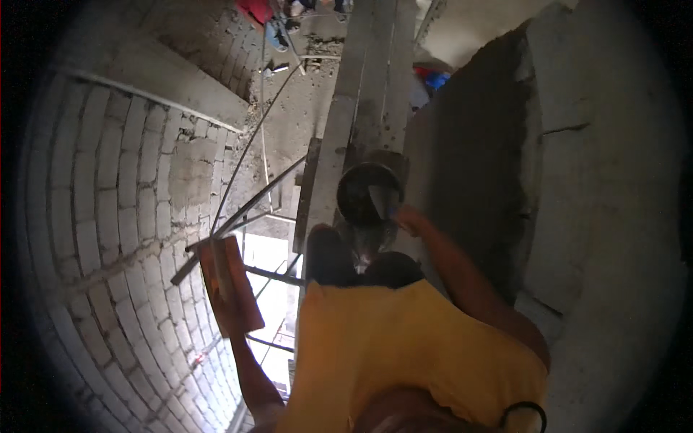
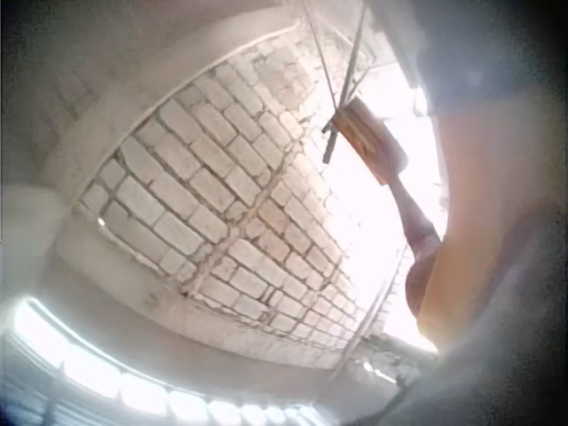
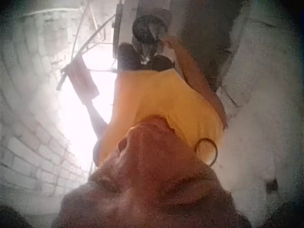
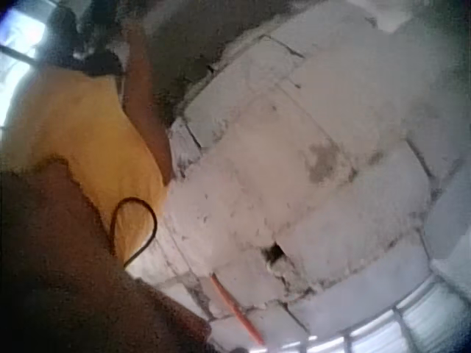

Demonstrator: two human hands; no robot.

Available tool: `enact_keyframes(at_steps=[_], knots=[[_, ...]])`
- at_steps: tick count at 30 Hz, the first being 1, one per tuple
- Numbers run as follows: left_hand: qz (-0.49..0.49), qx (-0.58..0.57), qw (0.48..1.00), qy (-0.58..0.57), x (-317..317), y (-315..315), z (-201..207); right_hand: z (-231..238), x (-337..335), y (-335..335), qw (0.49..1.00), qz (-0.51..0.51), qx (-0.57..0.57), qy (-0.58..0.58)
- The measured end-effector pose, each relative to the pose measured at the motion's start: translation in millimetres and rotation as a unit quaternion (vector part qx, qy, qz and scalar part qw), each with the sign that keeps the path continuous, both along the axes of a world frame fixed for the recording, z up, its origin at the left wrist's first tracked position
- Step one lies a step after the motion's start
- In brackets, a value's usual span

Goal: The person scoops plaster from a bucket with a trowel and applies it to a wall using a hawk and trowel. The person repeatedly transfers plaster from the bucket to the hawk and smooths it onto the wall surface.

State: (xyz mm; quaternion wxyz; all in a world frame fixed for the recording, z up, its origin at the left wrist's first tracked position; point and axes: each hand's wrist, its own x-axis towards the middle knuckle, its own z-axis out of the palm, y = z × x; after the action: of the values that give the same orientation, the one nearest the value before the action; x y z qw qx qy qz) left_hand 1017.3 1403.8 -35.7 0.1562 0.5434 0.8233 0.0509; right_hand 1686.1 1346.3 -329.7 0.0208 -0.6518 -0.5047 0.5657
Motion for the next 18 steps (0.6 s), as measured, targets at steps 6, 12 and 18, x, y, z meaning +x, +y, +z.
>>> enact_keyframes(at_steps=[6, 12, 18], knots=[[-0.028, -0.056, 0.996, 0.071, -28, -16, -26, -122, -54, 32, 0.925, -0.279, -0.256, 0.045], [-0.188, -0.071, 0.97, 0.133, -44, 19, -79, -229, -67, 36, 0.917, -0.359, -0.169, 0.041], [-0.531, 0.022, 0.817, 0.222, -60, 62, -91, -282, -63, 87, 0.93, -0.335, -0.147, -0.019]])
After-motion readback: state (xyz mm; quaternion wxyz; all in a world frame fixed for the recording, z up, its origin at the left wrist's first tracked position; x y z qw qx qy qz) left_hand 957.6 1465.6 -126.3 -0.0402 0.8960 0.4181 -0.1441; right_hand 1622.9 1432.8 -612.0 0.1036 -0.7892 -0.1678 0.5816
